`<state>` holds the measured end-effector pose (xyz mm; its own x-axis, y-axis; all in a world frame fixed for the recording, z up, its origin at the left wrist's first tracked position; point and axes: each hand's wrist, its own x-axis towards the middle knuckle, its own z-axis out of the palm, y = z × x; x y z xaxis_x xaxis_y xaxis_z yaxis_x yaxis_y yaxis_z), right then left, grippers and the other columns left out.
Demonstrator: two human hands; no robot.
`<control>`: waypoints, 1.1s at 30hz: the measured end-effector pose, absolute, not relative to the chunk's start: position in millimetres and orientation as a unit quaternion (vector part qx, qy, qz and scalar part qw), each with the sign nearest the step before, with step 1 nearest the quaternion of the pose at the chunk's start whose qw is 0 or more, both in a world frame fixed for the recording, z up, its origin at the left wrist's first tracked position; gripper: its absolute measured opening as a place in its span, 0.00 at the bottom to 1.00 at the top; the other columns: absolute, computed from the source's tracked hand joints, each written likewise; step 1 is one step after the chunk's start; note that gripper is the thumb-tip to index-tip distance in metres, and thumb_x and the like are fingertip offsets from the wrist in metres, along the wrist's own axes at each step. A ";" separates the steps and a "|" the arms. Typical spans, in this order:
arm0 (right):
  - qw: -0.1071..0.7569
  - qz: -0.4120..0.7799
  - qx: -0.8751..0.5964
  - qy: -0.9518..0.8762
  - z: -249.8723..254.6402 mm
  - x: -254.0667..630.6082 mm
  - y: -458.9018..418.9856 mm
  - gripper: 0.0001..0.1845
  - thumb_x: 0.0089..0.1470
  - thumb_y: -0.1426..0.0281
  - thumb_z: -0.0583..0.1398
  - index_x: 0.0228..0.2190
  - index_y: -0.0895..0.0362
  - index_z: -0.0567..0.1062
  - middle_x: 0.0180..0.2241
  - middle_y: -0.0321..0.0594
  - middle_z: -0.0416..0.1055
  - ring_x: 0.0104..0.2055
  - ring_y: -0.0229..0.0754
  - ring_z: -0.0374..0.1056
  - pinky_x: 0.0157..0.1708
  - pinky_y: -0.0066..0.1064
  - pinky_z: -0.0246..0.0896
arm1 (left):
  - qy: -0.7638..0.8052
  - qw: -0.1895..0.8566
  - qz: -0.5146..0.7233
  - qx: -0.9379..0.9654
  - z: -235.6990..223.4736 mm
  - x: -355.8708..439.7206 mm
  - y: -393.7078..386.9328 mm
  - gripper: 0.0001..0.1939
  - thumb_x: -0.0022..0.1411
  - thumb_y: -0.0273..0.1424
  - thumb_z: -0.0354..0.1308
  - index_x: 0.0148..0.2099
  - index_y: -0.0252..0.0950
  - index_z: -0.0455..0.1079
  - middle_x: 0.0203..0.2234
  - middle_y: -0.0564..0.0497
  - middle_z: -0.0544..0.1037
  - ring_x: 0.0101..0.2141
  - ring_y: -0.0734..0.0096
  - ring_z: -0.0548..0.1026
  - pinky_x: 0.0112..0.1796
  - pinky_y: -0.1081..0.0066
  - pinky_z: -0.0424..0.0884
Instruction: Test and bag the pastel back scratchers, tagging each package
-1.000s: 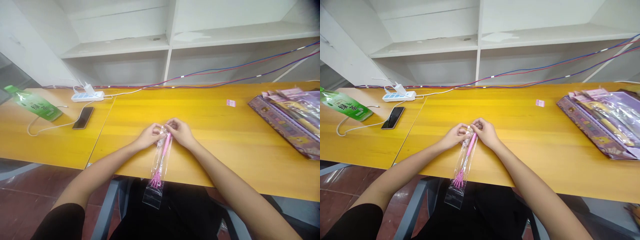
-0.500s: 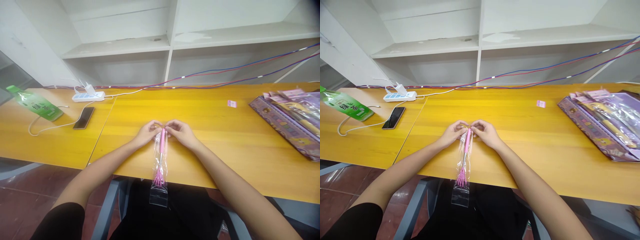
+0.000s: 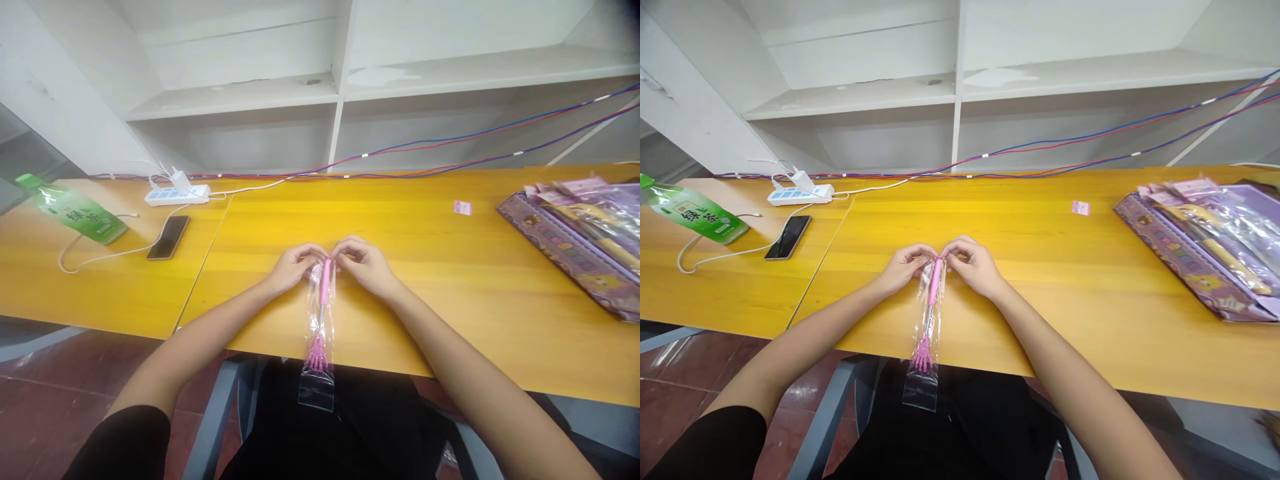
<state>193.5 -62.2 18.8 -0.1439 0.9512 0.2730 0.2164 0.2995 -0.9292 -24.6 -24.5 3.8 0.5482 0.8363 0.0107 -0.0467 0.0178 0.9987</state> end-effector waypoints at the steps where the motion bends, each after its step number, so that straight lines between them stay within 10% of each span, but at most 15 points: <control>1: 0.477 0.374 -0.450 -0.656 19.6 193.3 -62.6 0.07 0.59 0.65 0.63 0.33 0.53 0.82 0.36 0.39 0.71 0.35 0.40 0.72 0.44 0.40 0.73 | 0.324 0.631 0.351 0.611 4.9 -24.6 -25.0 0.12 0.68 0.38 0.63 0.46 0.36 0.79 0.41 0.45 0.81 0.37 0.69 0.80 0.36 0.72 0.76; 20: 0.477 0.256 -0.417 -0.730 28.0 191.0 -69.9 0.10 0.59 0.70 0.62 0.28 0.50 0.82 0.37 0.42 0.73 0.42 0.47 0.71 0.47 0.46 0.72 | 0.339 0.599 0.371 0.624 11.5 -26.7 -28.6 0.11 0.67 0.38 0.62 0.39 0.34 0.78 0.37 0.47 0.80 0.37 0.70 0.78 0.38 0.71 0.75; 23: 0.486 0.332 -0.427 -0.687 23.7 190.1 -70.2 0.05 0.60 0.64 0.64 0.34 0.51 0.78 0.41 0.42 0.72 0.43 0.46 0.72 0.44 0.44 0.75 | 0.341 0.581 0.373 0.638 10.2 -24.4 -30.7 0.14 0.62 0.40 0.69 0.39 0.34 0.75 0.35 0.48 0.80 0.36 0.71 0.79 0.39 0.71 0.75; 27: 0.452 0.512 -0.442 -0.582 14.0 184.8 -68.5 0.22 0.59 0.52 0.67 0.46 0.51 0.68 0.40 0.38 0.74 0.29 0.39 0.72 0.26 0.34 0.73 | 0.339 0.600 0.385 0.614 6.7 -20.1 -31.6 0.20 0.58 0.40 0.74 0.42 0.36 0.69 0.38 0.50 0.78 0.36 0.71 0.80 0.36 0.71 0.77; 33: 0.406 0.588 -0.444 -0.541 9.6 176.2 -65.5 0.27 0.54 0.45 0.68 0.38 0.54 0.71 0.24 0.32 0.72 0.21 0.34 0.65 0.18 0.25 0.60 | 0.352 0.632 0.387 0.572 2.8 -17.9 -27.3 0.29 0.53 0.42 0.77 0.48 0.37 0.66 0.36 0.52 0.77 0.34 0.71 0.80 0.33 0.75 0.76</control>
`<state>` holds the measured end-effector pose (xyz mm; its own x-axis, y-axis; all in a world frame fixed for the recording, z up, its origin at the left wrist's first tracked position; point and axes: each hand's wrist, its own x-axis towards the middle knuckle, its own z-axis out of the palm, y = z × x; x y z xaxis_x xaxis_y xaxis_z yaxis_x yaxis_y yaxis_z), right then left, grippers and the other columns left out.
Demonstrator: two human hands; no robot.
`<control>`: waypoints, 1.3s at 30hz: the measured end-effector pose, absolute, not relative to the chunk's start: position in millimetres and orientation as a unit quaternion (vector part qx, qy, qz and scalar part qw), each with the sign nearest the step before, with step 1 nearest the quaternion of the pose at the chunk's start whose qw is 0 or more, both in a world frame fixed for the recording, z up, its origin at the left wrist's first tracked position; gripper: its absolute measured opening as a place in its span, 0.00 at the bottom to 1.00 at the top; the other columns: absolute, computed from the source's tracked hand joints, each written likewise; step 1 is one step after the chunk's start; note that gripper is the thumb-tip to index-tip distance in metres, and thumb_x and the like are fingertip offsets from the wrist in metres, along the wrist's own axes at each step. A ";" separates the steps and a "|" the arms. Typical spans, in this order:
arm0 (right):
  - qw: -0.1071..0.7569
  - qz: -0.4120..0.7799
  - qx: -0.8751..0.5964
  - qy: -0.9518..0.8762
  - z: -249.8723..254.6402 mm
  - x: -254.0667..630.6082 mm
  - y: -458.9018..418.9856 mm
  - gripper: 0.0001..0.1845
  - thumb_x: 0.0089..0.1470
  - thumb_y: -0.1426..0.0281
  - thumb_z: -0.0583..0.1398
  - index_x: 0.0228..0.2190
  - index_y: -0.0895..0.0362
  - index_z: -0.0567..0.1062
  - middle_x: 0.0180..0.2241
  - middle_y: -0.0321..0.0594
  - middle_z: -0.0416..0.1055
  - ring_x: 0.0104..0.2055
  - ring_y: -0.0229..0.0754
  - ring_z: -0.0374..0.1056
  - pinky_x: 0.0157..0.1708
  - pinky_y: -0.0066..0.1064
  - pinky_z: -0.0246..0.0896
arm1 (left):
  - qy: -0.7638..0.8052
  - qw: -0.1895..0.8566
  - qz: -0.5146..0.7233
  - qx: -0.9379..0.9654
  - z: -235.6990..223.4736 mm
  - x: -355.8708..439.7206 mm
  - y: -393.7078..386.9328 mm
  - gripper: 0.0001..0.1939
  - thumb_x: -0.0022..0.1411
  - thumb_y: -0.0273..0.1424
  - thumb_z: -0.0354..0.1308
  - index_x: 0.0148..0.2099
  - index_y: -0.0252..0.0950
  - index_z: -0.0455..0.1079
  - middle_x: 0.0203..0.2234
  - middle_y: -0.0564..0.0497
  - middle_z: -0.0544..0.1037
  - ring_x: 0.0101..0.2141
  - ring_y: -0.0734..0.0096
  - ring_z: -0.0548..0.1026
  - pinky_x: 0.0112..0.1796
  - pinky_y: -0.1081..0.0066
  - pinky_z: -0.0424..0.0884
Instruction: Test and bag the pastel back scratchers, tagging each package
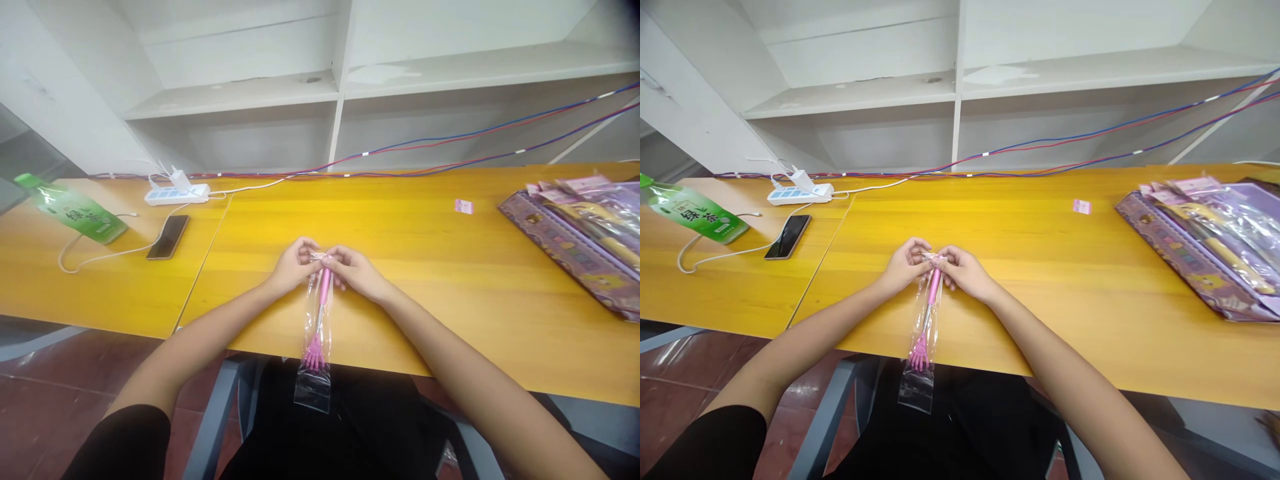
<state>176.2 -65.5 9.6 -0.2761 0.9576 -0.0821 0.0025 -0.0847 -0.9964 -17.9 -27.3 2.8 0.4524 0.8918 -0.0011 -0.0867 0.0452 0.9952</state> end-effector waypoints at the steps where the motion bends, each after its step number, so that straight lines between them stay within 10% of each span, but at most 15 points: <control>1: 0.412 0.591 -0.440 -0.536 9.6 176.2 -65.0 0.27 0.53 0.45 0.69 0.37 0.54 0.72 0.23 0.31 0.72 0.21 0.33 0.64 0.18 0.25 0.59 | 0.354 0.638 0.384 0.566 3.2 -18.0 -26.6 0.30 0.52 0.42 0.78 0.48 0.37 0.65 0.34 0.54 0.76 0.32 0.72 0.80 0.32 0.75 0.75; 22: 0.325 0.610 -0.422 -0.586 21.7 195.5 -66.6 0.25 0.55 0.47 0.69 0.33 0.56 0.74 0.21 0.30 0.68 0.22 0.32 0.59 0.22 0.25 0.54 | 0.329 0.715 0.295 0.542 8.5 -25.4 -22.7 0.33 0.52 0.39 0.79 0.54 0.33 0.69 0.34 0.49 0.83 0.28 0.72 0.80 0.33 0.71 0.76; 32: 0.645 0.537 -0.419 -0.347 32.8 249.5 -42.4 0.27 0.40 0.52 0.79 0.30 0.53 0.74 0.27 0.30 0.70 0.27 0.31 0.67 0.26 0.23 0.69 | 0.337 0.786 0.363 0.370 21.3 -52.5 20.2 0.27 0.72 0.53 0.52 0.49 0.34 0.76 0.41 0.40 0.84 0.35 0.62 0.83 0.40 0.65 0.79; 39: 0.385 0.622 -0.438 -0.523 26.8 217.3 -62.2 0.27 0.40 0.54 0.79 0.29 0.55 0.73 0.32 0.38 0.79 0.35 0.43 0.77 0.39 0.36 0.75 | 0.287 0.696 0.523 0.400 27.2 -42.8 11.8 0.27 0.65 0.53 0.65 0.55 0.38 0.72 0.51 0.42 0.83 0.44 0.61 0.83 0.45 0.62 0.79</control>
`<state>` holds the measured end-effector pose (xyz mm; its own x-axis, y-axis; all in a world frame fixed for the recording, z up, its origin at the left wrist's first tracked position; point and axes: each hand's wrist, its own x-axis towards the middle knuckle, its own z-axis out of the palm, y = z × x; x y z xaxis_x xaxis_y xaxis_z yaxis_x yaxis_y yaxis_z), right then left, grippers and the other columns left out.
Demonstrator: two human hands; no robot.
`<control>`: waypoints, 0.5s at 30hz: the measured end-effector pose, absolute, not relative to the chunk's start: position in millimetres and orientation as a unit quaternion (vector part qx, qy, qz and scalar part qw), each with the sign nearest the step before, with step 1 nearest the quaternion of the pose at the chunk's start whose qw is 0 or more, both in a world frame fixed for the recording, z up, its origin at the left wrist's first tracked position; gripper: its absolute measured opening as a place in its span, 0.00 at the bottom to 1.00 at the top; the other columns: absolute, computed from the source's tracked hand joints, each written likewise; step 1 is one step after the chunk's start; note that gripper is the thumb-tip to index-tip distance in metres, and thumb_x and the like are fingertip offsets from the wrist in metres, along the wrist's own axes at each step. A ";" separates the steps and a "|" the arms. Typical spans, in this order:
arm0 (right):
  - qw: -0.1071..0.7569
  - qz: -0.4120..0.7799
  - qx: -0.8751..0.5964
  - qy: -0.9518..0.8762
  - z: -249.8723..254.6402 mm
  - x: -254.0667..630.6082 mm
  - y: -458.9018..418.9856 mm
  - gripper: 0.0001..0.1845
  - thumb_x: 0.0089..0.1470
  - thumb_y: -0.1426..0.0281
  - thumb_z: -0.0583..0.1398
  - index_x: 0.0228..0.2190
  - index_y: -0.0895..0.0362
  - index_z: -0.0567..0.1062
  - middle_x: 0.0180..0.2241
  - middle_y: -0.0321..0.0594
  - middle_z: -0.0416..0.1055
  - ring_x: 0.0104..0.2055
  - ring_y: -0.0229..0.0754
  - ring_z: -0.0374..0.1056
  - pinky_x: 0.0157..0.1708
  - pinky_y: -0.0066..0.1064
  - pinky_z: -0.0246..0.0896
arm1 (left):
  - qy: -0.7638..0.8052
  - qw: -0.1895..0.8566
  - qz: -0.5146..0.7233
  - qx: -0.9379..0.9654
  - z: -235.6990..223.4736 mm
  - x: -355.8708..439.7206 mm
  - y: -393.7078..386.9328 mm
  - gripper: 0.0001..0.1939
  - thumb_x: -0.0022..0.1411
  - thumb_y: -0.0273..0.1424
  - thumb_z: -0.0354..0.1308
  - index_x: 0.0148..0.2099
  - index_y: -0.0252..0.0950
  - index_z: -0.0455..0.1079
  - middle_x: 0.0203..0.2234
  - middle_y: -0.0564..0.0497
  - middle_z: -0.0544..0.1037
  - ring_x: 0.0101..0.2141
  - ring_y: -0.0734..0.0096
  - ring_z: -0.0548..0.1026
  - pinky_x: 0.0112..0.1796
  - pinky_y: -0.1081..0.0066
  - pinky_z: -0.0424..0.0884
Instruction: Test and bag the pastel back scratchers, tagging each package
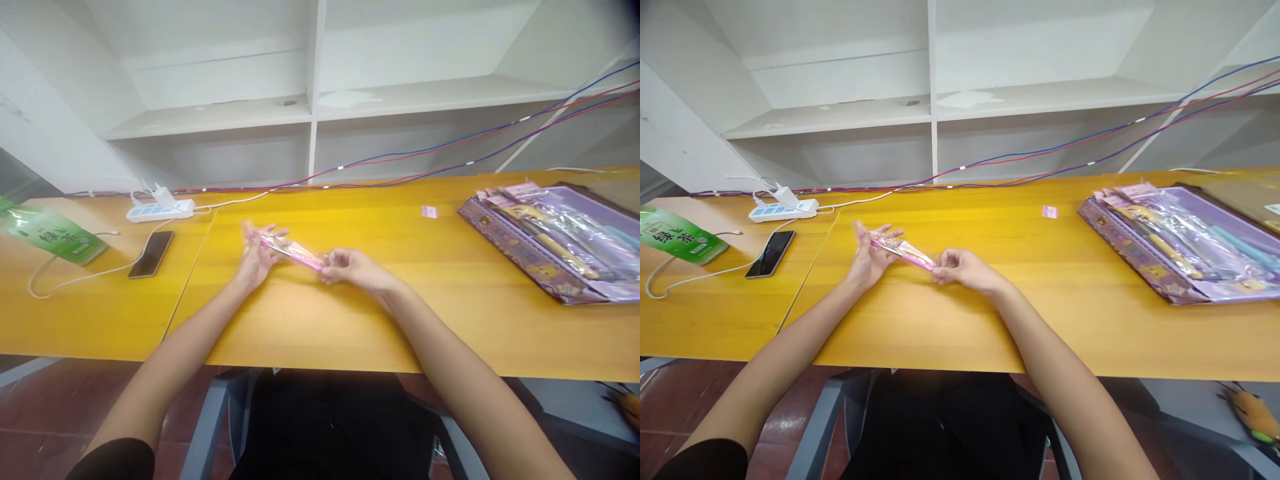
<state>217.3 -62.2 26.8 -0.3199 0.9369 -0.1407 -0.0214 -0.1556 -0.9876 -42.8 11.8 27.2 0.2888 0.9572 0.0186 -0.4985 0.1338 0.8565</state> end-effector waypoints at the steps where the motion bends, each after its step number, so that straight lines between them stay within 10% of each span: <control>1: 0.338 0.623 -0.431 -0.559 26.1 210.8 -65.7 0.26 0.40 0.54 0.79 0.29 0.55 0.74 0.32 0.38 0.80 0.35 0.43 0.77 0.39 0.36 0.74 | 0.301 0.683 0.536 0.395 26.2 -42.3 12.0 0.26 0.63 0.49 0.69 0.54 0.37 0.71 0.47 0.43 0.84 0.40 0.64 0.83 0.43 0.65 0.79; 4: 0.234 0.613 -0.397 -0.642 24.2 207.4 -66.2 0.24 0.48 0.50 0.74 0.33 0.56 0.77 0.34 0.40 0.81 0.35 0.41 0.76 0.37 0.33 0.71 | 0.358 0.649 0.558 0.373 22.4 -42.6 13.7 0.23 0.60 0.42 0.72 0.49 0.35 0.70 0.34 0.48 0.83 0.27 0.72 0.80 0.32 0.71 0.76; 9: 0.296 0.372 -0.577 -0.664 10.7 275.7 -23.7 0.20 0.62 0.51 0.61 0.34 0.55 0.77 0.32 0.43 0.78 0.34 0.44 0.73 0.39 0.37 0.70 | 0.407 0.649 0.517 0.383 20.4 -42.5 13.0 0.23 0.64 0.48 0.66 0.50 0.36 0.69 0.30 0.49 0.83 0.21 0.71 0.77 0.22 0.74 0.70; 15: 0.290 -0.044 -0.820 -0.492 -18.8 406.7 18.8 0.27 0.62 0.59 0.57 0.57 0.61 0.74 0.62 0.63 0.65 0.63 0.63 0.62 0.62 0.54 0.58 | 0.394 0.670 0.502 0.379 17.4 -41.1 13.9 0.13 0.56 0.36 0.69 0.36 0.32 0.74 0.28 0.50 0.79 0.22 0.74 0.74 0.22 0.74 0.69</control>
